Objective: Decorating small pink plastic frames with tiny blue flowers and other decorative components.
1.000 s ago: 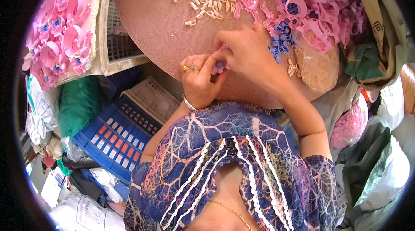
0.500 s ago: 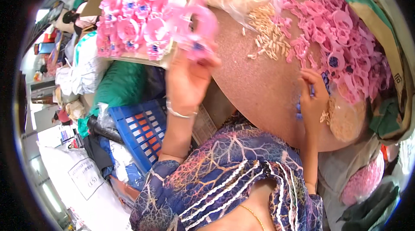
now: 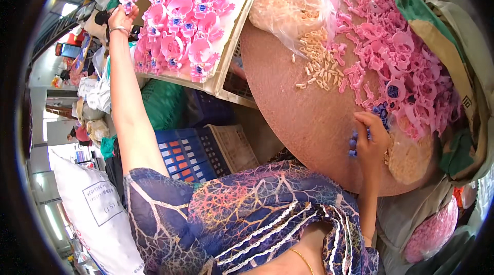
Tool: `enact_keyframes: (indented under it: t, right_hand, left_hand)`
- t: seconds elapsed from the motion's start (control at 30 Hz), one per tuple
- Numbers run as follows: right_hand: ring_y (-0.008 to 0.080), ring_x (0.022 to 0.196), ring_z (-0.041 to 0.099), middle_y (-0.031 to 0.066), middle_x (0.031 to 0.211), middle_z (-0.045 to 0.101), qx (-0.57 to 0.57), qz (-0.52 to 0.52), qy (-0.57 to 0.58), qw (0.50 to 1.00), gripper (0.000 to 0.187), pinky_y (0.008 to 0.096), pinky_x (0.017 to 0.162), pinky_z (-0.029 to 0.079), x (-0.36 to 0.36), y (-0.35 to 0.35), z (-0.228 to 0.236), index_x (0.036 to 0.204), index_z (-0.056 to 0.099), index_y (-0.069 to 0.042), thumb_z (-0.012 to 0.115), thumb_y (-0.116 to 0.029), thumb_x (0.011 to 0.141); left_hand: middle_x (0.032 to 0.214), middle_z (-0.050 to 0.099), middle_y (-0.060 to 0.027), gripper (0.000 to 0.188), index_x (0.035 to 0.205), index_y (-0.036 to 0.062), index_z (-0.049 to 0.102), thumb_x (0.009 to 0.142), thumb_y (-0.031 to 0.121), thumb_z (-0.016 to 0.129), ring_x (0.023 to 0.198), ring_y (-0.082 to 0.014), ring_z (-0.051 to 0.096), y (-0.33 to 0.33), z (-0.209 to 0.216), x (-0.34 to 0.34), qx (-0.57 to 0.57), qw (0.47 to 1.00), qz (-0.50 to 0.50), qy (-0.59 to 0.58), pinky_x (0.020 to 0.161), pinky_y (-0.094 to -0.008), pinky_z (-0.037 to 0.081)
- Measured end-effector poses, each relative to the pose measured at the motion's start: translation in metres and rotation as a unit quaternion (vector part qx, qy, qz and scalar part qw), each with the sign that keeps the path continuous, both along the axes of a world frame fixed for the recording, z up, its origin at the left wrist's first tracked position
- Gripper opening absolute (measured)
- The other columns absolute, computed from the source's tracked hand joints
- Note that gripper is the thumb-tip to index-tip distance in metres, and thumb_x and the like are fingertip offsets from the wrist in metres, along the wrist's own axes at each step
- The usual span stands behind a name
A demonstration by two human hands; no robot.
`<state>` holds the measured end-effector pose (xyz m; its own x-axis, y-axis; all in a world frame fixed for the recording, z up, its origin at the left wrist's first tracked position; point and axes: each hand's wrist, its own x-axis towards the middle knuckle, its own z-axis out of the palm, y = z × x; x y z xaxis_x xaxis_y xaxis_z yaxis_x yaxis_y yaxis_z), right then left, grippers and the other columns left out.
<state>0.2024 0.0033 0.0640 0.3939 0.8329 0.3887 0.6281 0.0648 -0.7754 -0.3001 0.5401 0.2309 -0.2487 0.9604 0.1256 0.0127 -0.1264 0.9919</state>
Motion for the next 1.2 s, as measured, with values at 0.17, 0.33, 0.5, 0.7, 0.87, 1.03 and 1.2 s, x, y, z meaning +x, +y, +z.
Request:
enact_keyframes:
  t: [0.17,0.33,0.5,0.7,0.87,1.03,1.2]
  right_hand:
    - [0.0198,0.088,0.068,0.0105,0.096,0.07,-0.014,-0.012,0.01,1.0,0.015,0.0294,0.078,0.052,0.006,-0.007,-0.002,0.099,0.069,0.001,0.066,0.008,0.087]
    - [0.0204,0.087,0.068,0.0109,0.096,0.07,-0.015,-0.005,0.012,1.0,0.016,0.0292,0.077,0.052,0.002,-0.007,0.001,0.1,0.069,0.001,0.065,0.008,0.087]
    - [0.0237,0.091,0.068,0.0116,0.098,0.071,-0.043,-0.013,0.009,0.999,0.016,0.0313,0.08,0.052,0.003,-0.013,0.006,0.099,0.069,0.0,0.066,0.008,0.085]
    - [0.0273,0.092,0.068,0.0123,0.098,0.071,-0.024,0.011,-0.048,0.999,0.017,0.0354,0.082,0.052,0.013,-0.007,-0.002,0.099,0.07,-0.002,0.071,0.003,0.082]
    - [0.0298,0.092,0.066,0.0119,0.1,0.07,0.012,-0.074,-0.057,0.996,0.021,0.0374,0.082,0.051,0.025,-0.012,0.005,0.099,0.071,-0.004,0.074,0.0,0.079]
    - [0.027,0.104,0.059,0.0063,0.108,0.069,-0.036,-0.306,-0.253,0.917,0.032,0.0425,0.091,0.041,0.051,-0.013,0.01,0.111,0.068,-0.008,0.075,-0.014,0.08]
    - [0.0258,0.108,0.055,0.0064,0.118,0.065,-0.069,-0.267,-0.304,0.912,0.061,0.0426,0.092,0.039,0.053,0.011,0.006,0.132,0.058,-0.01,0.078,-0.027,0.077]
  left_hand:
    - [0.086,0.07,-0.0064,0.031,0.103,0.0069,0.068,0.1,0.036,0.06,0.072,-0.02,0.068,0.056,-0.041,-0.041,-0.115,0.969,0.102,0.193,0.06,-0.0366,0.057]
    - [0.109,0.072,-0.0094,0.051,0.115,-0.0045,0.07,0.096,0.042,0.062,0.1,-0.0196,0.066,0.074,-0.067,-0.059,-0.091,0.948,0.09,0.29,0.09,-0.0338,0.049]
    - [0.125,0.066,-0.013,0.07,0.124,0.0031,0.068,0.097,0.063,0.044,0.109,-0.0229,0.064,0.071,-0.077,-0.021,-0.084,0.94,0.008,0.332,0.092,-0.0386,0.048]
    - [0.137,0.059,-0.014,0.068,0.134,0.0078,0.059,0.097,0.063,0.042,0.118,-0.0261,0.059,0.078,-0.078,-0.034,-0.125,0.922,-0.118,0.347,0.096,-0.0381,0.046]
    - [0.136,0.059,-0.0117,0.062,0.138,0.0046,0.053,0.1,0.053,0.047,0.122,-0.0252,0.056,0.096,-0.006,-0.128,-0.047,0.95,-0.064,0.302,0.098,-0.035,0.045]
    - [0.123,0.067,-0.0154,0.043,0.129,-0.0054,0.059,0.104,0.029,0.053,0.112,-0.024,0.065,-0.01,-0.001,0.017,0.261,0.908,0.02,0.326,0.1,-0.0327,0.05]
    - [0.107,0.07,-0.0217,0.02,0.113,-0.0118,0.063,0.099,0.0,0.056,0.094,-0.0258,0.07,-0.223,-0.01,0.144,0.481,0.774,0.104,0.399,0.084,-0.0331,0.059]
